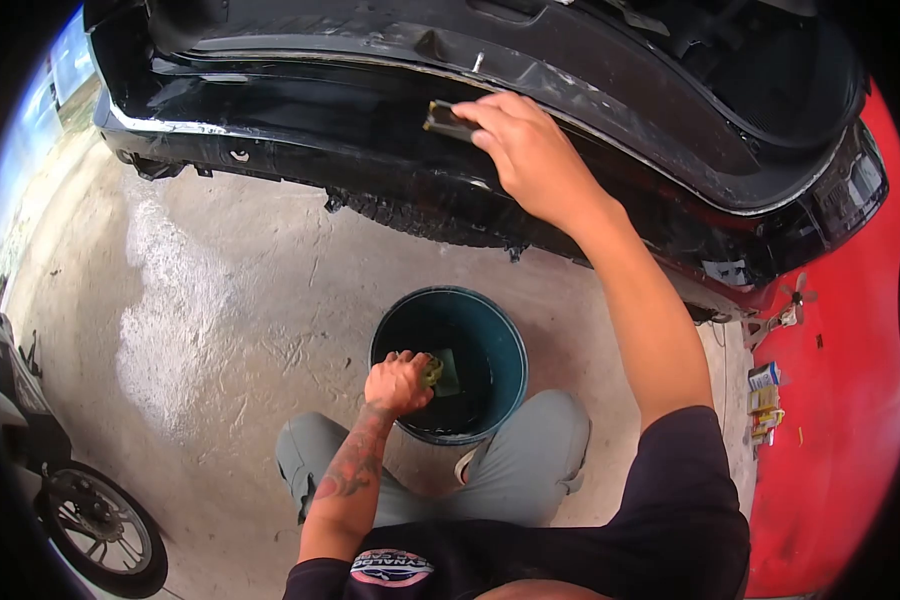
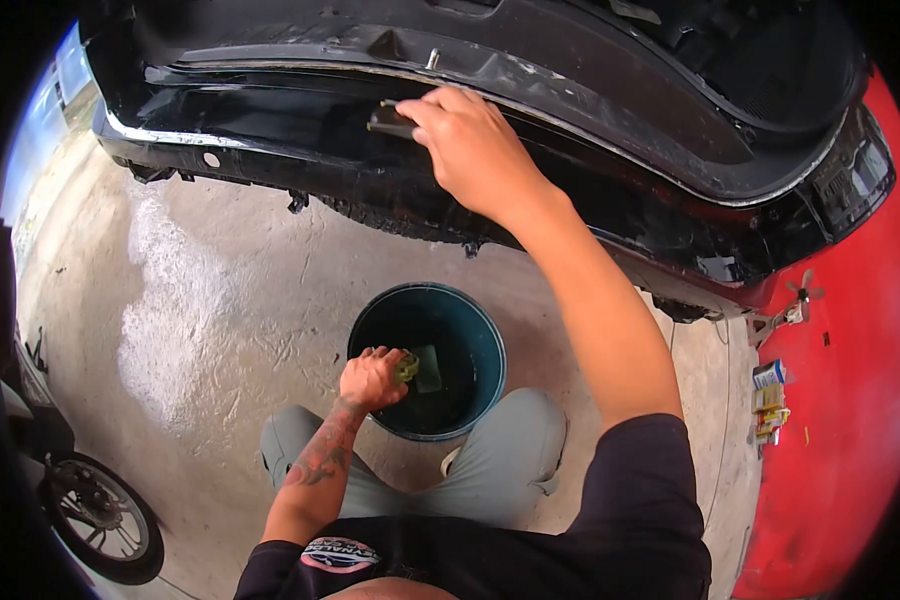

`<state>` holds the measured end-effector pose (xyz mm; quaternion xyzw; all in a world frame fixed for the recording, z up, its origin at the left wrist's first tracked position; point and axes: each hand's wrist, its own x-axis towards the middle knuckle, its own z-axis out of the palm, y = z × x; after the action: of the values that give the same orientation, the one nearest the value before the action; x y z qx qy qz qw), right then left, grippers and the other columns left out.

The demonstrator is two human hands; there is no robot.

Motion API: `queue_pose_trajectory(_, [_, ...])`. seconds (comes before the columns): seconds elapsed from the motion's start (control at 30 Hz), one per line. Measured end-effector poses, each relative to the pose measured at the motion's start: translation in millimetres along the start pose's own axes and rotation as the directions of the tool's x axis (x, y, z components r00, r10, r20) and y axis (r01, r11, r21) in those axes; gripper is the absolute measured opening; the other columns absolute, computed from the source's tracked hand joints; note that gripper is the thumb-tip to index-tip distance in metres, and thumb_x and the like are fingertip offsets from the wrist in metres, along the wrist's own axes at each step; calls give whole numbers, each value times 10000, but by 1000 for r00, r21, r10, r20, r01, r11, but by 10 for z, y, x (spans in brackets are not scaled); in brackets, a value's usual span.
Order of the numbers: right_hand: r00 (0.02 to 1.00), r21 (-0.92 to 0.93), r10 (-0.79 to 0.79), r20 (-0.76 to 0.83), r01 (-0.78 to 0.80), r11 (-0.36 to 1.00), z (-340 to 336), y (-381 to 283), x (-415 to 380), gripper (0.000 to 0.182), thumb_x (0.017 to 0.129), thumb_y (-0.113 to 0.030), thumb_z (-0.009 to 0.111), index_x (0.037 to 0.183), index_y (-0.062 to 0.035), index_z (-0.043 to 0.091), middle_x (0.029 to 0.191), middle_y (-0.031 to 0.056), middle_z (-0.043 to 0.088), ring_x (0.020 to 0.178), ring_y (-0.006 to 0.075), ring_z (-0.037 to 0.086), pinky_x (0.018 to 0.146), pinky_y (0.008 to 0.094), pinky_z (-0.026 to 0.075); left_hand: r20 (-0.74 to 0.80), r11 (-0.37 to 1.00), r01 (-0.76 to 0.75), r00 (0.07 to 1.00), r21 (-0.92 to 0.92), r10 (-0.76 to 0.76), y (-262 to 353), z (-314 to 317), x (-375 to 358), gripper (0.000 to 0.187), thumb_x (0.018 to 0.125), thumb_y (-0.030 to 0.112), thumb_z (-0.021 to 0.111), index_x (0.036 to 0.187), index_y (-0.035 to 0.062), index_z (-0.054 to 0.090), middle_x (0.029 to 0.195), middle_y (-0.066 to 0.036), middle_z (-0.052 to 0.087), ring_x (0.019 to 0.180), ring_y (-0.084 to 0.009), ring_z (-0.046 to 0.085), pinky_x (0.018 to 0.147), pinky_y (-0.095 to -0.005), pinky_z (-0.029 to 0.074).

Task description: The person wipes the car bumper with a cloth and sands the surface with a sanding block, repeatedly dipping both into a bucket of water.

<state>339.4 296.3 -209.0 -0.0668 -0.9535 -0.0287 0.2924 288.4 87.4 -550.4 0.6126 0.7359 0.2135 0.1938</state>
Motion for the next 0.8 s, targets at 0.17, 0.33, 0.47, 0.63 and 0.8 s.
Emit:
queue_pose_trajectory(0.17, [999,-9,39,27,-39,999,24,-61,46,295,973,-52,679,1263,-17,719,1200,160,684,1142,377,634,1022,464,498,-14,1000,-1,1000,10,1,-14,40,-24,597,745,341,804,1296,164,657,1187,-105,692,1163,-365,661,943,-483,590])
queue_pose_trajectory(0.33, [1000,16,-10,-2,10,1000,40,-194,8,286,975,-61,674,1254,-17,721,1148,167,699,1119,380,647,1020,466,497,-26,1000,-9,1000,19,9,-11,37,-16,584,741,330,809,1280,162,658,1172,-104,689,1138,-354,670,916,-477,599])
queue_pose_trajectory(0.47, [998,-44,-42,-41,40,998,226,-26,262,287,969,-54,674,1250,-16,721,1134,165,700,1121,369,645,1009,463,499,-36,1000,-23,999,15,23,16,-4,-27,562,742,306,814,1261,153,662,1160,-111,690,1120,-353,678,892,-471,609])
queue_pose_trajectory(0.63, [1000,12,-9,12,8,1000,92,-334,53,288,968,-53,672,1250,-17,721,1139,159,698,1114,362,648,1006,459,500,-27,1000,1,1000,2,-1,-15,14,7,581,746,340,799,1281,160,661,1182,-114,688,1145,-352,665,932,-478,592])
queue_pose_trajectory(0.8, [999,-28,-24,-21,24,999,281,-110,348,275,979,-64,663,1243,-17,727,1143,161,696,1130,369,649,1017,458,500,-7,1000,4,1000,13,-4,1,16,-3,581,744,343,794,1277,154,665,1177,-118,692,1140,-359,669,935,-479,592])
